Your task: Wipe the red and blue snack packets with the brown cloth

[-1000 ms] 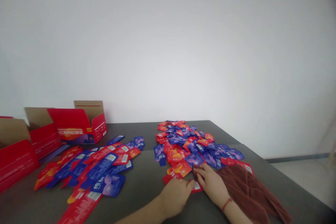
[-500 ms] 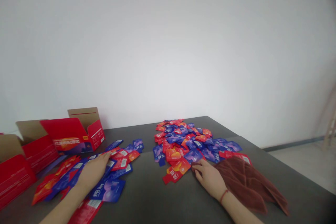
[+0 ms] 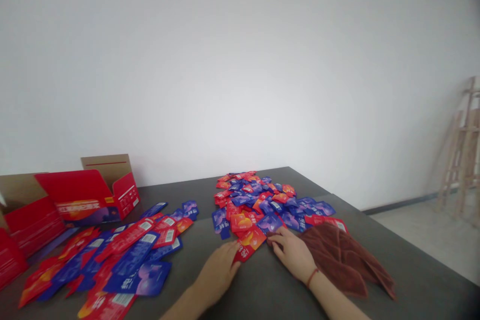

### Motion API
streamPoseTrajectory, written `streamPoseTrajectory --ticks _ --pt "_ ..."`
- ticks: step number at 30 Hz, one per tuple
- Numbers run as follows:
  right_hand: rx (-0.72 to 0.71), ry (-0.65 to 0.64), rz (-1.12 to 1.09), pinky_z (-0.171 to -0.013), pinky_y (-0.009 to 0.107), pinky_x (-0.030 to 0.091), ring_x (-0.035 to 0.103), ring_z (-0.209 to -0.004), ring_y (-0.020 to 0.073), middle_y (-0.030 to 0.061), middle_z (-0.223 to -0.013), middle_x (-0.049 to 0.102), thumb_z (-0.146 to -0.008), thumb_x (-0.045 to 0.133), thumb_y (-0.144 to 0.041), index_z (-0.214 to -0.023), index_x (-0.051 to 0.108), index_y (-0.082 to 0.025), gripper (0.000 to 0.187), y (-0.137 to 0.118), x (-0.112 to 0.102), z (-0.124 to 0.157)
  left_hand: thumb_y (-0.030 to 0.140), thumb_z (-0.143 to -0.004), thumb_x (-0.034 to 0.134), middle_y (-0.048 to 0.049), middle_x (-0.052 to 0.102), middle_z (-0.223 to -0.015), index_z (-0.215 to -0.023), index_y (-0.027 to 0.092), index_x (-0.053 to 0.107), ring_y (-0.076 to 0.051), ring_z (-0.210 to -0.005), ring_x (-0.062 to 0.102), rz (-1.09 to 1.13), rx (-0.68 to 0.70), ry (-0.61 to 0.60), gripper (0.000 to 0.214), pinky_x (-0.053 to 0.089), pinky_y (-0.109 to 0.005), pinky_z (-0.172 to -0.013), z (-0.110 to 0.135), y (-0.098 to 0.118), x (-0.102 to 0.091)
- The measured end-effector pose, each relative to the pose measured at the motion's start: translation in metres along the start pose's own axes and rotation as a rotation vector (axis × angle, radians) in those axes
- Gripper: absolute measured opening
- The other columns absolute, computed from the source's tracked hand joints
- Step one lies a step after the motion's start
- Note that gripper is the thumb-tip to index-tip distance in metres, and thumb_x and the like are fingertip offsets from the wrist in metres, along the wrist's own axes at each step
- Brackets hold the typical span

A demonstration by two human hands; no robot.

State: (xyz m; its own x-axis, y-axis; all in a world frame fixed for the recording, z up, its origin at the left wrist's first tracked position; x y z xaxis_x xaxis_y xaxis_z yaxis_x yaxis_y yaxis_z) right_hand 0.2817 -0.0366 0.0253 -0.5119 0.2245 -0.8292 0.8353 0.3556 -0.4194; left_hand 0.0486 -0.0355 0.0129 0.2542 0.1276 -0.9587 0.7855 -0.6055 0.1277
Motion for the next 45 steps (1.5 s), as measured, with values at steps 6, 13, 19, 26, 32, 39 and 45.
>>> streamPoseTrajectory --ticks 6,13,19,26,32,39,45 --pt "-0.106 0.102 -0.151 -0.083 0.028 0.047 0.06 -0.094 0.0188 0.0059 -0.102 0.063 -0.092 0.041 -0.026 -0.1 0.071 -0.024 0.031 -0.012 -0.007 0.011 0.018 -0.084 0.048 -0.0081 0.041 -0.147 -0.139 0.02 0.043 -0.025 -0.135 0.036 0.052 0.0 -0.159 0.056 0.028 -0.046 -0.112 0.004 0.031 0.003" --pt "-0.101 0.333 -0.207 -0.092 0.033 0.045 0.057 -0.106 0.0221 0.009 -0.115 0.059 -0.094 0.039 -0.032 -0.107 0.067 -0.024 0.032 -0.022 -0.046 0.024 0.02 -0.088 0.046 -0.0043 0.051 -0.139 -0.131 0.026 0.051 -0.023 -0.127 0.047 0.127 0.099 -0.106 0.045 0.033 -0.044 -0.11 0.038 0.016 0.002" --pt "0.033 0.119 -0.048 -0.086 0.027 0.046 0.061 -0.095 0.0178 0.0073 -0.106 0.062 -0.09 0.046 -0.027 -0.106 0.069 -0.02 0.028 -0.024 -0.018 -0.027 0.019 -0.081 0.052 -0.0116 0.047 -0.142 -0.137 0.017 0.044 -0.028 -0.13 0.042 0.139 -0.017 0.052 0.056 0.033 -0.045 -0.11 0.004 0.021 0.007" --pt "0.035 -0.031 0.087 -0.077 0.025 0.045 0.061 -0.087 0.0172 0.0041 -0.096 0.063 -0.085 0.05 -0.021 -0.091 0.072 -0.024 0.023 -0.027 0.015 -0.011 0.022 -0.081 0.053 -0.0062 0.037 -0.149 -0.142 0.025 0.038 -0.027 -0.136 0.033 0.154 0.137 -0.154 0.063 0.026 -0.049 -0.112 -0.002 0.013 0.022" --pt "-0.068 -0.016 0.061 -0.09 0.03 0.041 0.055 -0.102 0.0208 0.0064 -0.113 0.063 -0.086 0.049 -0.025 -0.113 0.066 -0.024 0.032 -0.04 -0.005 0.014 0.039 -0.087 0.057 -0.0063 0.04 -0.147 -0.141 0.031 0.039 -0.03 -0.134 0.036 0.2 0.237 -0.145 0.058 0.028 -0.052 -0.11 0.001 0.014 0.023" --pt "-0.161 -0.129 0.16 -0.094 0.038 0.034 0.048 -0.108 0.0249 0.0041 -0.128 0.059 -0.089 0.05 -0.029 -0.128 0.057 -0.025 0.04 -0.061 0.011 0.026 0.036 -0.093 0.046 -0.0104 0.038 -0.148 -0.138 0.02 0.045 -0.027 -0.137 0.032 0.101 -0.045 -0.047 0.048 0.024 -0.051 -0.111 0.005 -0.007 0.011" --pt "-0.163 -0.077 0.24 -0.09 0.039 0.035 0.049 -0.106 0.0246 0.0057 -0.125 0.061 -0.094 0.044 -0.028 -0.124 0.059 -0.024 0.035 -0.061 0.017 0.021 0.046 -0.094 0.042 -0.0085 0.034 -0.15 -0.139 0.023 0.043 -0.025 -0.139 0.026 0.132 -0.025 -0.141 0.051 0.018 -0.051 -0.112 0.006 -0.007 0.003"
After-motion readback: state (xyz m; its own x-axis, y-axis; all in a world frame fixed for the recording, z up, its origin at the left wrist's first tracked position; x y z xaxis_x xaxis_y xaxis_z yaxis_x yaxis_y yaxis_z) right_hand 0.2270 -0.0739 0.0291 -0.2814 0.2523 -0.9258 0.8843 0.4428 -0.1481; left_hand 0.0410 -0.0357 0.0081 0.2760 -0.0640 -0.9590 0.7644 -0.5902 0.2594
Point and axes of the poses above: each hand's wrist, its own z-axis away from the middle knuckle, its own x-axis out of the palm, y = z × x, the point moved 4 cm from there along -z, towards the middle knuckle
